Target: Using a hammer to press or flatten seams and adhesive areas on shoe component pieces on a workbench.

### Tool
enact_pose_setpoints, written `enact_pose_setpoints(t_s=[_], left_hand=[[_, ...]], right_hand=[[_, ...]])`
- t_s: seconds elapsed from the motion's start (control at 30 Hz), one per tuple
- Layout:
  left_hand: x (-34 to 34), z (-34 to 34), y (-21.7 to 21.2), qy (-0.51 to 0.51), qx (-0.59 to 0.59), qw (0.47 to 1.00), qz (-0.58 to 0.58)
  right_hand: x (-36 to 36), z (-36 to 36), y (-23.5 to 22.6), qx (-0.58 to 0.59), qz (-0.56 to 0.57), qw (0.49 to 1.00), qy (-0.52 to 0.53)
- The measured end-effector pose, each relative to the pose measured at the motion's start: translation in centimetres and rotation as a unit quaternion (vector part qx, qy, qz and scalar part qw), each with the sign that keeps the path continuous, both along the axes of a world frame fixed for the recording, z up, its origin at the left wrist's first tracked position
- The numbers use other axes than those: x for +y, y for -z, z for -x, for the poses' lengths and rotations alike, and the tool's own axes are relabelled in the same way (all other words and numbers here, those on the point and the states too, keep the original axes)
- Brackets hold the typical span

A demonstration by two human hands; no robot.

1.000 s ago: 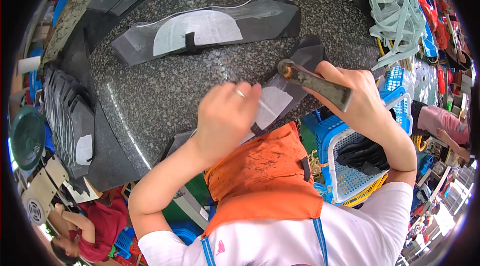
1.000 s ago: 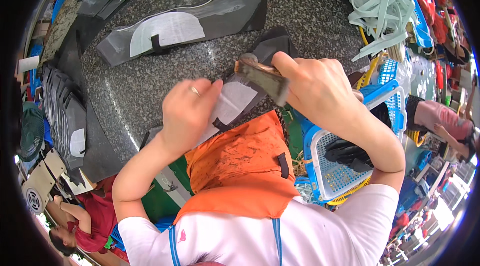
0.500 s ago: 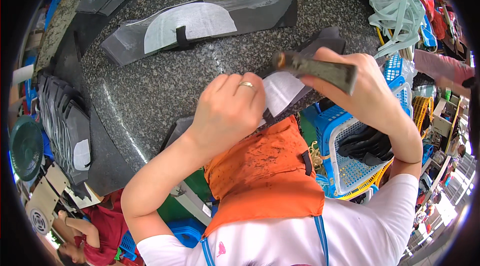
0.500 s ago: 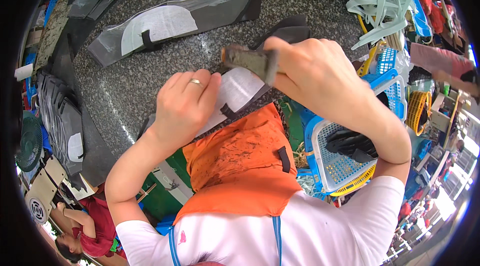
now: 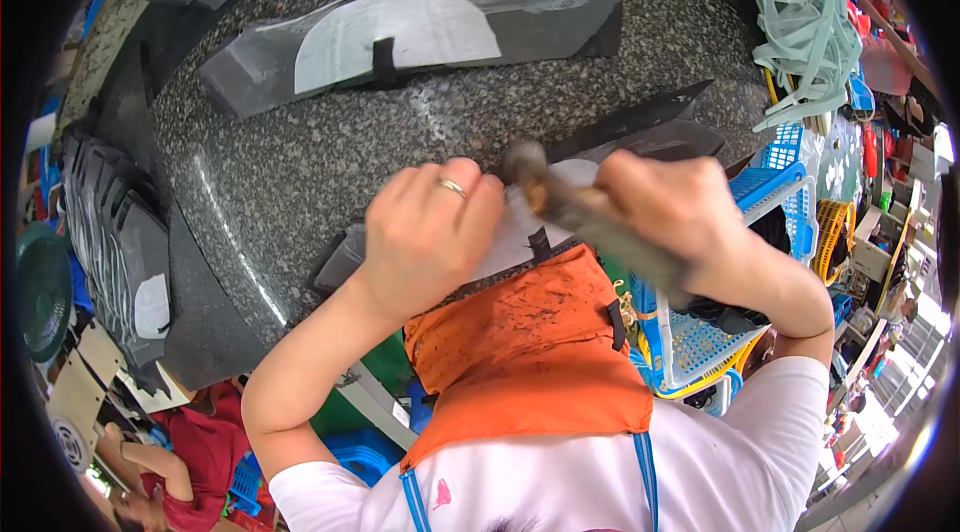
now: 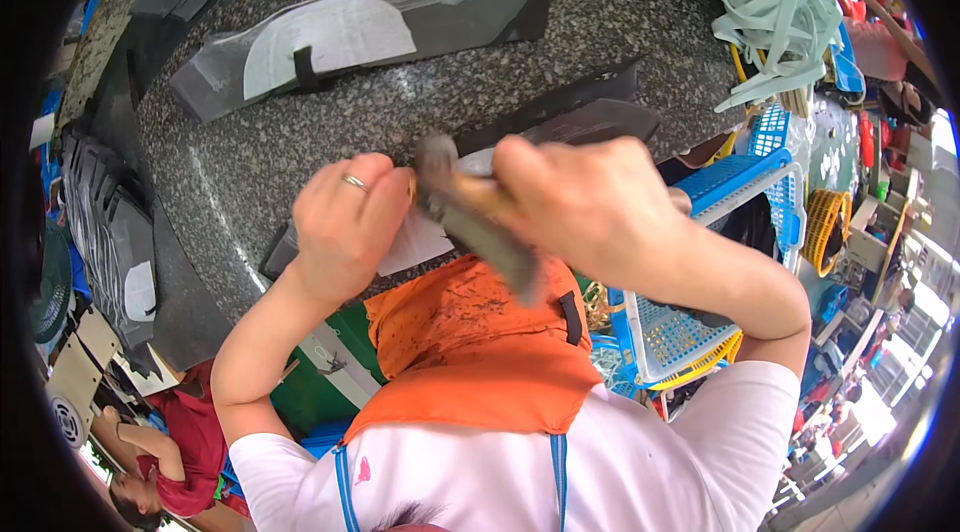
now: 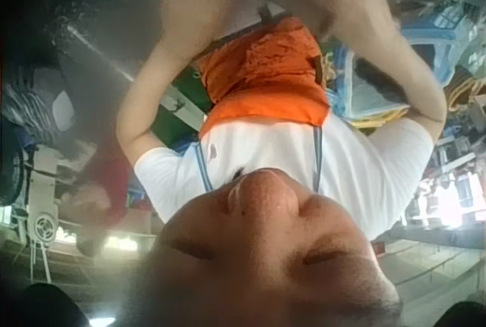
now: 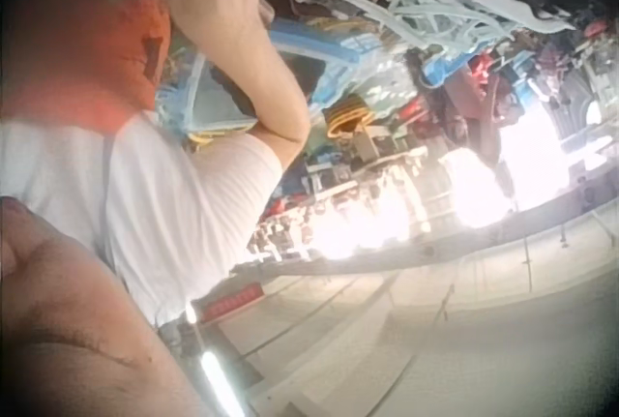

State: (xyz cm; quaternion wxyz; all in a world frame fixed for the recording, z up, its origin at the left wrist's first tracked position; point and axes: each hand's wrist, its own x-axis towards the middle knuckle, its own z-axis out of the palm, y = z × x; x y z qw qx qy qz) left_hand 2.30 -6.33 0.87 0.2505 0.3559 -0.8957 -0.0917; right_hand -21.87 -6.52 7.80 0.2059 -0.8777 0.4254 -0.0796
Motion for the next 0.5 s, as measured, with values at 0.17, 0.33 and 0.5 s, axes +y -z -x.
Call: enact_pose_setpoints(t_s=[0.17,0.33,0.5], left_hand=[[0.7,-2.5,-0.7,-0.014,0.092,0.982,-0.166],[2.1,-4.1,0.1,-0.019,0.09,0.991,-0.1],[3.0,-5.7,-0.3,-0.038,0.089,0.988,-0.117]], right_hand=[[-0.4,-0.9,0.6,-0.044,-0.05,0.998,0.02],[-0.5,-2.9,0.0,0.02,-0.046,0.998,-0.032],[-0.1,-5.4,0.0,0.029,-0.051,0.994,-0.087]])
